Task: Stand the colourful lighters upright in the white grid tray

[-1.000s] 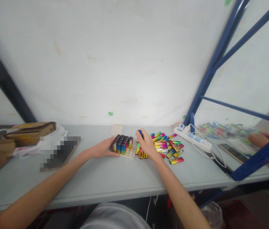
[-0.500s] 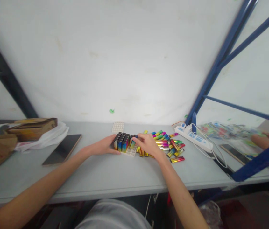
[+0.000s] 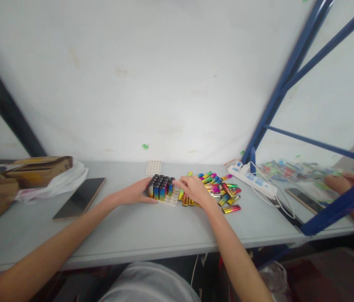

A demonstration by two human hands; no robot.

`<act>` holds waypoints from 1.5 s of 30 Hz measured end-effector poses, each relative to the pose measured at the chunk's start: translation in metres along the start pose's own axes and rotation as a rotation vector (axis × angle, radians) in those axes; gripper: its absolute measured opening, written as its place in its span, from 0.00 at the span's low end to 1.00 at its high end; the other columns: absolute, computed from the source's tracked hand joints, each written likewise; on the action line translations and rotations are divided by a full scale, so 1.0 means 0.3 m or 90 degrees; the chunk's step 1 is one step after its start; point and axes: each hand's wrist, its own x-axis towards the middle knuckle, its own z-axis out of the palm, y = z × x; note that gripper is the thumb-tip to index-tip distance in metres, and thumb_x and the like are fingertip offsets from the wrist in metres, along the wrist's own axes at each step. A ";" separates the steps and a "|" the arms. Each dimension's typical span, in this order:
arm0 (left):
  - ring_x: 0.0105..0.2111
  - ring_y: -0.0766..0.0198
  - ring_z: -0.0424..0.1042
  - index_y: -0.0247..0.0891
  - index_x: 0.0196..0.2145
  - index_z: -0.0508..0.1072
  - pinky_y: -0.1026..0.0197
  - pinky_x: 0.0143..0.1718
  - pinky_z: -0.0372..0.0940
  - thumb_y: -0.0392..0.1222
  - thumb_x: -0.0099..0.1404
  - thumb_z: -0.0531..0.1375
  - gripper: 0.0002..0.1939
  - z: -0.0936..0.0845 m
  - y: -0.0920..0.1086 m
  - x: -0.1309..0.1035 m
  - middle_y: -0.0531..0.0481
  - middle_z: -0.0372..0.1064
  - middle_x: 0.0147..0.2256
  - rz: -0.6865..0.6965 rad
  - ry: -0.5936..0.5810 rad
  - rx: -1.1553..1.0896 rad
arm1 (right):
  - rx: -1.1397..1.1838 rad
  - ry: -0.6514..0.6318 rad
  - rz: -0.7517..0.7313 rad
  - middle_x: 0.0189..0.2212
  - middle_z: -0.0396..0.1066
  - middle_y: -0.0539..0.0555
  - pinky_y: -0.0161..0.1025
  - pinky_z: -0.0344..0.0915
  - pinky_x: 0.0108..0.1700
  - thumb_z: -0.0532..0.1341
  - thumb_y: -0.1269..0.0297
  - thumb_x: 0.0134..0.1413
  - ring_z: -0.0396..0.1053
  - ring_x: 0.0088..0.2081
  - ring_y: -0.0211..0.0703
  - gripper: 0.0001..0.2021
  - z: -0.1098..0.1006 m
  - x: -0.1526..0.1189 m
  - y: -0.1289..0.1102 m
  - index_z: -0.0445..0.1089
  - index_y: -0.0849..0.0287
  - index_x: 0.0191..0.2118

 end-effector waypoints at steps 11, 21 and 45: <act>0.54 0.42 0.72 0.38 0.57 0.69 0.47 0.59 0.65 0.59 0.55 0.73 0.38 -0.001 0.003 0.001 0.42 0.73 0.55 -0.021 0.000 0.017 | -0.181 0.006 0.057 0.44 0.76 0.61 0.43 0.63 0.53 0.63 0.58 0.67 0.72 0.47 0.51 0.12 -0.005 0.010 0.193 0.76 0.60 0.47; 0.54 0.43 0.72 0.39 0.55 0.69 0.47 0.59 0.65 0.59 0.55 0.73 0.37 0.002 -0.003 0.002 0.42 0.73 0.54 -0.014 0.004 0.022 | -0.256 -0.094 0.052 0.40 0.78 0.58 0.40 0.62 0.45 0.64 0.59 0.67 0.74 0.43 0.49 0.08 0.003 0.019 0.154 0.76 0.57 0.43; 0.55 0.43 0.71 0.37 0.57 0.68 0.47 0.60 0.64 0.57 0.56 0.73 0.38 -0.003 0.000 0.002 0.40 0.72 0.56 -0.016 -0.013 0.023 | 0.485 0.080 0.224 0.20 0.60 0.44 0.35 0.52 0.27 0.68 0.39 0.51 0.54 0.22 0.35 0.25 0.023 0.030 0.086 0.74 0.60 0.36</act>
